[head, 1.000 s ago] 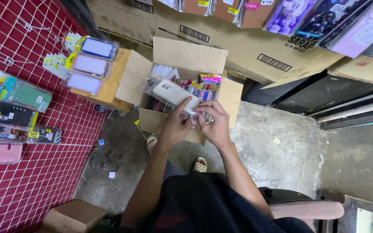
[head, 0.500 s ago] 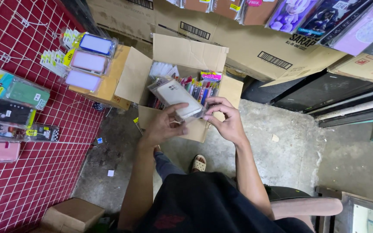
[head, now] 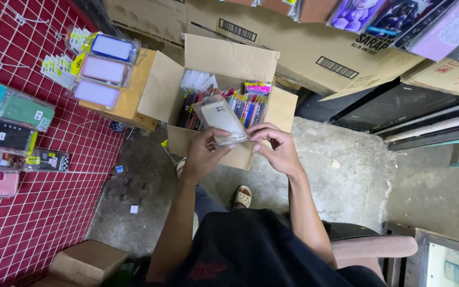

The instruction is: Checking and organizing various phone cases into storage boxes.

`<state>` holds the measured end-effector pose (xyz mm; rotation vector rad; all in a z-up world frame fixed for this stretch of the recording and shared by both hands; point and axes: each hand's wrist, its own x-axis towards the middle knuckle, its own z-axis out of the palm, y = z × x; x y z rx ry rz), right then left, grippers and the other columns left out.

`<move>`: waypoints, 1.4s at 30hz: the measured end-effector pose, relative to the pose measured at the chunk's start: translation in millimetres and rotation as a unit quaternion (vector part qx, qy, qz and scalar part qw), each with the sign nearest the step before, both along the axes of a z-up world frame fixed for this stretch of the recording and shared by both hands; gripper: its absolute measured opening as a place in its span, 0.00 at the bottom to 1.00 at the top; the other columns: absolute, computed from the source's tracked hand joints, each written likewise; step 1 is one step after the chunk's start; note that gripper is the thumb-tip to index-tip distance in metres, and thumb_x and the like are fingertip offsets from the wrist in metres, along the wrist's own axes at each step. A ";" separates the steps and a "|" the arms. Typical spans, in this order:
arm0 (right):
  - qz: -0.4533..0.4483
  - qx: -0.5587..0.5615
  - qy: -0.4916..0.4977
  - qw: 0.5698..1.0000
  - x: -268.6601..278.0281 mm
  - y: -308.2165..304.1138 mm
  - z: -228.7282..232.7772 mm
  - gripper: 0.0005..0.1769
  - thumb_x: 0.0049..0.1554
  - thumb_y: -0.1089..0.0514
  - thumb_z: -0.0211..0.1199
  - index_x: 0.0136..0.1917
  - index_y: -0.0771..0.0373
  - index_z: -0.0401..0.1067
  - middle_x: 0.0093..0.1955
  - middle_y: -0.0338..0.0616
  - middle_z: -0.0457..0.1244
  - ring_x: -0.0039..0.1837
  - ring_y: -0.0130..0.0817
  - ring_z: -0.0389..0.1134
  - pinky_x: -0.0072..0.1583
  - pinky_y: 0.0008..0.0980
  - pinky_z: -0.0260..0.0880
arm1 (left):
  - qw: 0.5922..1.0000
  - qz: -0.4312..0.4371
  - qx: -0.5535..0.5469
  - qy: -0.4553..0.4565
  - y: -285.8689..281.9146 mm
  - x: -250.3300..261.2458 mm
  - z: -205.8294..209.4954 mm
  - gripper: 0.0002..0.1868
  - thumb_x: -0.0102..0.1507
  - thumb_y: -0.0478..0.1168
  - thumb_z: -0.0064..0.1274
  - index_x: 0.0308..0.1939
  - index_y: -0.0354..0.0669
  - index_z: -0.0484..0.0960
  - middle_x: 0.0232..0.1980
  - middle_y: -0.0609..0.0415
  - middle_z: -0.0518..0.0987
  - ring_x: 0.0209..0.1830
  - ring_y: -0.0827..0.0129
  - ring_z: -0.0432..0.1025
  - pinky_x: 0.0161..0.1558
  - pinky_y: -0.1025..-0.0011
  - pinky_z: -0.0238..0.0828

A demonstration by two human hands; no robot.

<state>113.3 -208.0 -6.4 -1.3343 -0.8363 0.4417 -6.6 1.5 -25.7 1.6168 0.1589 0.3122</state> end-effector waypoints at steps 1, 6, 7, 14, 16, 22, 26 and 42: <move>-0.001 0.000 0.001 1.000 1.3 -0.8 -6.8 0.08 0.56 0.69 0.68 0.51 0.69 0.75 0.61 0.50 0.67 0.61 0.33 0.68 0.65 0.32 0.70 | 1.000 -0.001 0.000 0.001 0.2 -0.5 -0.8 0.15 0.60 0.30 0.66 0.49 0.38 0.82 0.47 0.51 0.85 0.43 0.74 0.81 0.43 0.76 0.82; -0.063 -0.103 0.023 0.992 0.2 0.3 -4.9 0.07 0.57 0.65 0.71 0.50 0.65 0.81 0.51 0.42 0.71 0.49 0.25 0.69 0.52 0.25 0.70 | 0.998 -0.036 -0.034 -0.037 -0.9 -1.7 0.3 0.17 0.60 0.25 0.64 0.51 0.37 0.81 0.50 0.49 0.83 0.51 0.73 0.79 0.51 0.75 0.79; -0.063 -0.103 0.024 0.992 -2.3 2.1 2.9 0.07 0.57 0.65 0.71 0.50 0.65 0.81 0.51 0.42 0.71 0.49 0.25 0.69 0.52 0.25 0.70 | 0.998 -0.036 -0.034 -0.036 -0.8 -1.5 0.8 0.17 0.60 0.25 0.64 0.51 0.37 0.81 0.50 0.49 0.83 0.51 0.73 0.79 0.51 0.75 0.79; -0.065 -0.154 -0.112 0.980 -12.0 9.9 35.8 0.12 0.48 0.65 0.76 0.47 0.65 0.80 0.48 0.42 0.71 0.47 0.27 0.72 0.51 0.26 0.74 | 0.999 -0.027 0.020 0.018 -0.2 -3.4 5.7 0.17 0.58 0.26 0.66 0.50 0.38 0.83 0.44 0.51 0.85 0.44 0.75 0.79 0.45 0.76 0.78; -0.070 -0.165 -0.112 0.977 -11.6 8.7 38.9 0.10 0.49 0.67 0.73 0.47 0.64 0.80 0.47 0.42 0.72 0.48 0.27 0.74 0.52 0.26 0.76 | 0.998 -0.010 0.047 0.043 -0.6 -2.4 9.8 0.17 0.57 0.27 0.67 0.48 0.39 0.84 0.42 0.50 0.85 0.42 0.75 0.79 0.42 0.75 0.78; -0.067 -0.154 -0.129 0.977 -11.0 7.3 38.1 0.07 0.52 0.67 0.71 0.47 0.65 0.81 0.46 0.43 0.72 0.47 0.30 0.74 0.52 0.27 0.75 | 0.999 -0.016 0.042 0.018 1.5 -2.7 8.1 0.16 0.55 0.28 0.68 0.47 0.37 0.83 0.47 0.52 0.86 0.48 0.73 0.80 0.47 0.75 0.81; -0.018 -0.140 -0.069 0.988 -5.5 2.8 43.7 0.13 0.49 0.63 0.75 0.50 0.63 0.80 0.54 0.43 0.70 0.55 0.31 0.71 0.58 0.29 0.73 | 0.999 -0.022 -0.020 0.029 3.3 -4.2 2.1 0.16 0.58 0.30 0.67 0.48 0.37 0.81 0.48 0.50 0.85 0.48 0.70 0.81 0.48 0.73 0.82; -0.065 -0.041 0.111 0.991 -5.4 26.5 2.7 0.09 0.56 0.68 0.70 0.39 0.66 0.71 0.60 0.44 0.65 0.57 0.22 0.68 0.58 0.23 0.73 | 0.999 0.010 -0.038 0.030 -9.7 -8.8 15.3 0.08 0.62 0.31 0.61 0.45 0.33 0.83 0.43 0.52 0.83 0.40 0.76 0.76 0.39 0.77 0.74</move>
